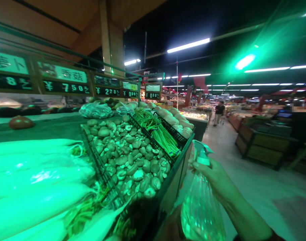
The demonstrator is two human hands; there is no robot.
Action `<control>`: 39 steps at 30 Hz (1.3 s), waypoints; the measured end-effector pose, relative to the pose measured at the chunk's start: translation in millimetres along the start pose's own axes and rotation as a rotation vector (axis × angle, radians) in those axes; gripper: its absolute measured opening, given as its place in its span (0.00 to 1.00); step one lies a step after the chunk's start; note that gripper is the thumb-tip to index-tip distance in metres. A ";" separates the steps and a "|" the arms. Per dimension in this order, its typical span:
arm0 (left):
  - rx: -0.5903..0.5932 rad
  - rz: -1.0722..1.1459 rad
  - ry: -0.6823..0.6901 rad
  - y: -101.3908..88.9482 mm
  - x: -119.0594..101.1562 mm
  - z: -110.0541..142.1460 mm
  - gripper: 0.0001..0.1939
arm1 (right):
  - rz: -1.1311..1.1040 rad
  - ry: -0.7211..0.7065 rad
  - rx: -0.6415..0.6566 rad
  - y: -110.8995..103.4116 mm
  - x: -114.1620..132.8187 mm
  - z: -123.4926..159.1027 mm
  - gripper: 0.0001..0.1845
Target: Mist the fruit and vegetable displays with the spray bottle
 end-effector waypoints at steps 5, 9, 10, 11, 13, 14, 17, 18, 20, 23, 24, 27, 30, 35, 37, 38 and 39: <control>-0.014 -0.029 0.102 -21.4 6.6 -34.2 0.47 | -0.024 0.010 0.004 17.1 -20.9 -30.5 0.19; -0.128 -0.157 0.137 -35.9 18.2 -60.5 0.50 | -0.065 0.033 0.015 16.8 -33.6 -48.4 0.23; -0.138 -0.171 0.143 -35.7 17.8 -66.0 0.46 | -0.069 0.035 0.023 15.2 -35.2 -54.1 0.23; -0.133 -0.175 0.145 -33.1 16.3 -71.2 0.45 | -0.072 0.034 0.031 13.3 -36.0 -60.7 0.23; -0.106 -0.152 0.165 -23.4 8.1 -81.0 0.45 | -0.073 0.028 0.049 9.8 -35.3 -76.3 0.23; -0.097 -0.127 0.192 -17.8 1.1 -85.9 0.46 | -0.074 0.023 0.058 8.6 -33.9 -85.1 0.24; -0.114 -0.092 0.287 -3.1 -22.4 -102.4 0.41 | -0.069 0.005 0.096 9.3 -28.5 -112.3 0.21; -0.129 -0.097 0.302 0.4 -28.2 -108.8 0.37 | -0.062 -0.002 0.113 10.9 -26.8 -121.1 0.17; -0.159 -0.077 0.305 4.4 -35.6 -122.2 0.30 | -0.042 -0.020 0.146 15.1 -24.3 -138.0 0.11; -0.186 0.005 0.306 2.5 -39.1 -141.3 0.33 | -0.008 -0.050 0.189 20.8 -22.5 -161.1 0.09; -0.205 -0.004 0.310 -0.4 -39.2 -147.2 0.36 | 0.004 -0.063 0.199 22.0 -21.8 -167.9 0.10; -0.253 -0.038 0.319 -9.3 -41.0 -161.1 0.44 | 0.045 -0.105 0.220 24.9 -17.9 -183.8 0.12; -0.287 -0.079 0.298 -12.0 -46.8 -166.8 0.49 | 0.078 -0.136 0.244 30.6 -11.6 -191.6 0.12; -0.379 -0.103 0.301 -14.1 -55.7 -164.8 0.46 | 0.071 -0.164 0.328 51.3 -1.0 -193.7 0.09; -0.399 -0.102 0.298 -18.6 -47.8 -168.4 0.48 | 0.062 -0.167 0.369 59.6 1.1 -192.7 0.07; -0.399 -0.094 0.303 -21.3 -41.8 -171.1 0.49 | 0.057 -0.165 0.390 62.9 1.4 -191.5 0.06; -0.387 -0.067 0.323 -23.4 -36.0 -173.8 0.49 | 0.052 -0.162 0.408 65.2 1.5 -189.8 0.06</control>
Point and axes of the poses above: each hand's wrist, its own z-axis away from the middle knuckle, its own y-axis out of the palm, x = y × z, the point moved 8 cm from there along -z, towards the middle knuckle, and after that the axes turned 8 degrees about -x, right-handed, at the moved point
